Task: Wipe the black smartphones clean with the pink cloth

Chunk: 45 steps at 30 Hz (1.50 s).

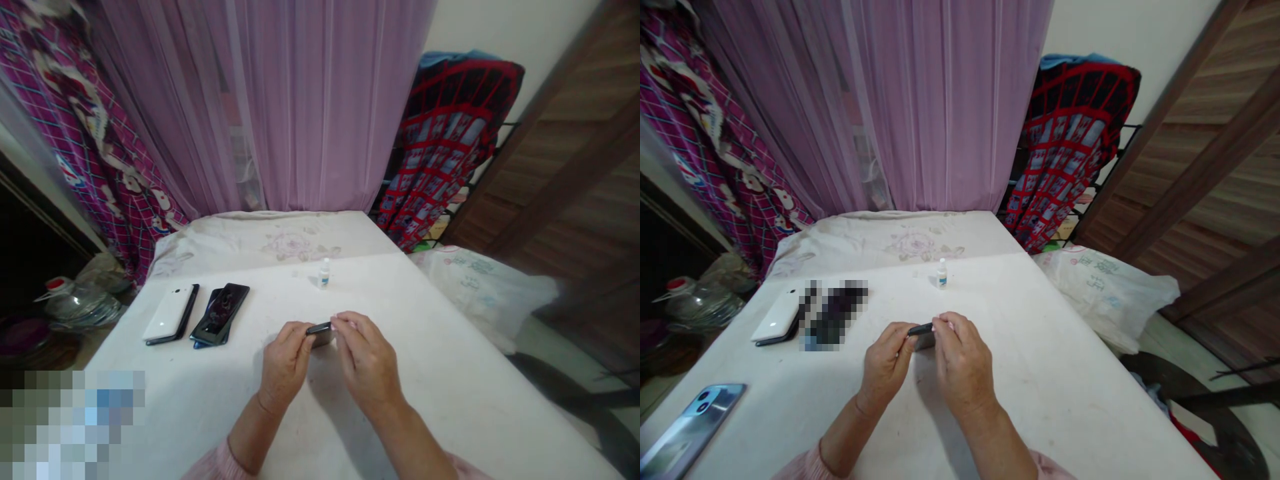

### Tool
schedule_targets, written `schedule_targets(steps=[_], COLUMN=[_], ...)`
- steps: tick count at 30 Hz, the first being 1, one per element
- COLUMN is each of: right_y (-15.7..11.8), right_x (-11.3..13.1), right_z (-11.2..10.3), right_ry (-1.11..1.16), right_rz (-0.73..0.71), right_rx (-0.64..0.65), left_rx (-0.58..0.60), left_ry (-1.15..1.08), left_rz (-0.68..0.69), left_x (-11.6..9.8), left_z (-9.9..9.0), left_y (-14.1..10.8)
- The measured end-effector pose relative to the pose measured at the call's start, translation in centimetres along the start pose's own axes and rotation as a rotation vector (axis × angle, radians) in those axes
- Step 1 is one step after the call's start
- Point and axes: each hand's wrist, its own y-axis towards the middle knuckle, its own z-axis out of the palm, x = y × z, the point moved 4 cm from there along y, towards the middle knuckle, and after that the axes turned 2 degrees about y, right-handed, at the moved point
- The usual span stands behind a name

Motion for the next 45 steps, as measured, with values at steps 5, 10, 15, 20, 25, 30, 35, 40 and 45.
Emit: schedule_targets(steps=[5, 10, 15, 20, 25, 30, 35, 40, 45], right_y=[0.5, 0.2, -0.2, 0.4, 0.3, -0.2, -0.2, 0.0, -0.2], right_x=[2.9, 0.4, -0.8, 2.7, 1.6, -1.4, -2.1, -2.7, -2.5], right_z=[1.5, 0.2, -0.5, 1.2, 0.7, -0.6, 0.1, 0.8, 1.5], right_ry=[0.007, -0.003, -0.037, -0.013, -0.022, -0.042, 0.129, 0.351, 0.482], right_rz=[-0.084, -0.035, 0.006, -0.072, -0.059, 0.034, 0.137, 0.260, 0.322], right_rx=[0.049, 0.019, -0.006, 0.047, 0.063, 0.003, -0.035, -0.085, -0.078], left_rx=[-0.017, 0.036, 0.035, 0.011, 0.045, 0.049, 0.060, 0.149, 0.239], left_ry=[0.036, 0.015, 0.012, 0.039, 0.036, 0.019, 0.047, 0.162, 0.343], left_rz=[0.019, 0.018, 0.015, 0.023, 0.011, 0.003, -0.016, -0.020, 0.030], left_x=[0.1, 0.2, 0.2, 0.3, 0.3, 0.0, 0.1, -0.3, -1.8], left_z=[0.0, 0.2, 0.3, 0.3, 0.4, 0.3, 0.0, -0.3, -0.8], left_y=[-0.1, -0.2, -0.1, -0.1, -0.1, 0.1, 0.3, 0.9, 2.5])
